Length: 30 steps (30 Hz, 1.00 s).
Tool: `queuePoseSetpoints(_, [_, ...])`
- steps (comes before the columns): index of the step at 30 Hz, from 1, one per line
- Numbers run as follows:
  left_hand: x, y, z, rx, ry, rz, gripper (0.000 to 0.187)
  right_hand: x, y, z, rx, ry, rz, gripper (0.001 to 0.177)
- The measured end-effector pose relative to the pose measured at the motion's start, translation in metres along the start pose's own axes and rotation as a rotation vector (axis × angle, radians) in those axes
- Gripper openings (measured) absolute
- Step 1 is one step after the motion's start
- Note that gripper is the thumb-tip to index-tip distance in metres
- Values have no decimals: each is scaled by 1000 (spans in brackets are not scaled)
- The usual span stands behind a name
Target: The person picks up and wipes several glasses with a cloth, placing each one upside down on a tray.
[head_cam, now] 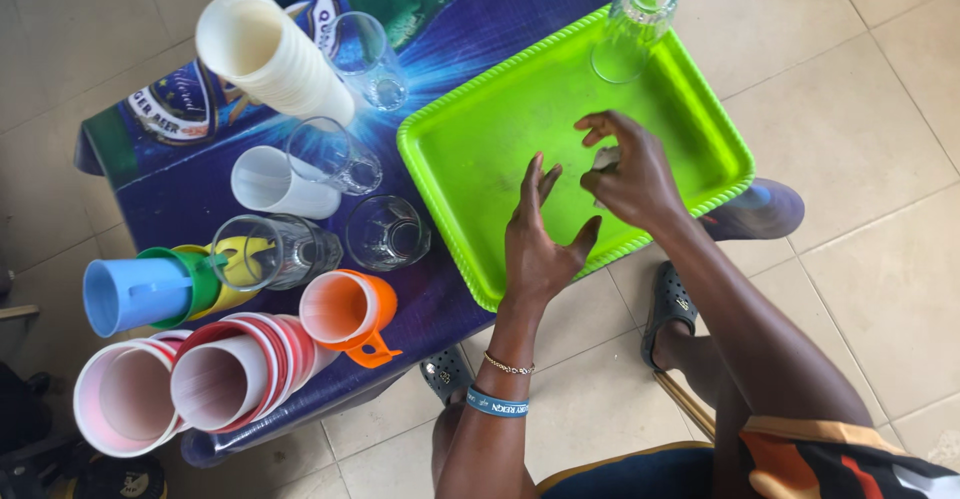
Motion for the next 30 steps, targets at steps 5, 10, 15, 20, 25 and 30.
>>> queuePoseSetpoints(5, [1,-14,5,33,4,38,89,23,20,-10,-251,104,-90,55])
queuePoseSetpoints(10, [5,-19,22,2,150,52,62,53,20,12,-681,295,-49,47])
queuePoseSetpoints(15, [4,-21,15,41,127,128,42,57,52,34,-1066,430,-170,32])
queuePoseSetpoints(20, [9,-33,8,15,88,271,33,40,75,29,-1081,419,-217,35])
queuePoseSetpoints(25, [9,-34,1,-11,32,352,33,29,80,13,-970,374,-141,34])
queuePoseSetpoints(30, [8,-31,-2,-19,23,394,36,30,79,10,-915,357,-49,24])
Point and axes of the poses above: each hand's wrist, its own x-axis away from the middle knuckle, its own y-axis out of the palm, z = x × y, the point moved 7 cm from there along -x, towards the middle knuckle, and after that the axes turned 2 degrees about x, right-handed, at the moved point
